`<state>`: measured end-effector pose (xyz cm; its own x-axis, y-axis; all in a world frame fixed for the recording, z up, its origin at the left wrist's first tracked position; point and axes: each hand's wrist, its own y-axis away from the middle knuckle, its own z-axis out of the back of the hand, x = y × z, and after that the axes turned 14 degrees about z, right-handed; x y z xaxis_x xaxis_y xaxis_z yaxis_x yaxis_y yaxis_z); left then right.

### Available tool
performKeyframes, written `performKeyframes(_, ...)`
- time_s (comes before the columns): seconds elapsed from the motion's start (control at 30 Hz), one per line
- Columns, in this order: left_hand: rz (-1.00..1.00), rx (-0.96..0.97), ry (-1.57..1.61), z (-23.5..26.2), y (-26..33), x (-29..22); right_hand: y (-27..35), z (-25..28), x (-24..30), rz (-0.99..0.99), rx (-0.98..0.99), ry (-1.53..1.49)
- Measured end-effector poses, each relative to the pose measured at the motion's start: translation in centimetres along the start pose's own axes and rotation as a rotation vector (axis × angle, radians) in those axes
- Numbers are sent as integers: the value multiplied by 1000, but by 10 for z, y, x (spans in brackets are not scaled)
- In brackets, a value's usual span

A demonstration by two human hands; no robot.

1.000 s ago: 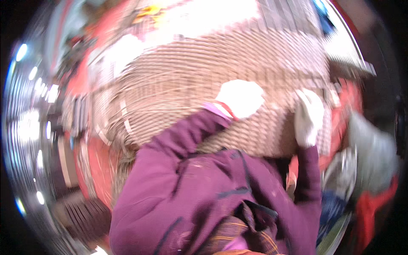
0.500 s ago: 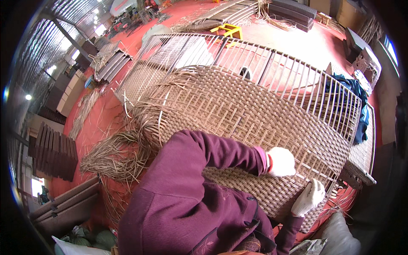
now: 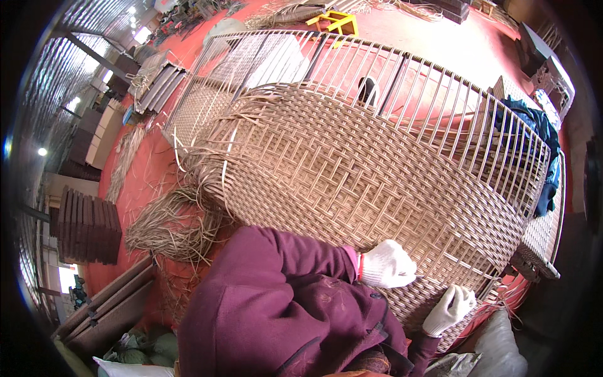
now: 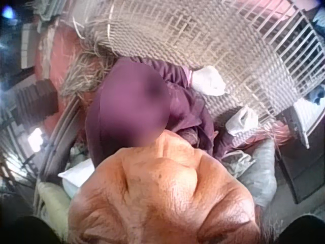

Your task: The person weaves a large basket by hand, interlacing thin strips of natural material through a pre-formed frame. They repeatedly pass strips over and under vertical ribs, pull them tight, and adjust the weave to maintain even tension and alignment.

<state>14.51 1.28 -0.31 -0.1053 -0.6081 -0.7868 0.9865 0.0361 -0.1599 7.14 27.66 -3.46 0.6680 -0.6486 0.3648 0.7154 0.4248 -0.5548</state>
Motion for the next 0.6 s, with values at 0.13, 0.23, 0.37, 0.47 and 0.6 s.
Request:
performKeyframes(0.13, -17, -28, -50, -1, 3, 3, -8, 1, 4, 90, -97, 51)
performKeyframes(0.23, -10, -33, -47, -3, 4, 5, -18, 1, 21, 148, -164, 33)
performKeyframes(0.37, 12, -24, -88, -5, 5, 7, -23, -5, 66, 266, 33, -240)
performKeyframes(0.47, -39, -80, -87, -7, 6, 8, -32, -11, 80, 370, 171, -209)
performKeyframes(0.6, -24, -34, -98, -4, 7, 5, -41, -9, 73, 337, 173, -385)
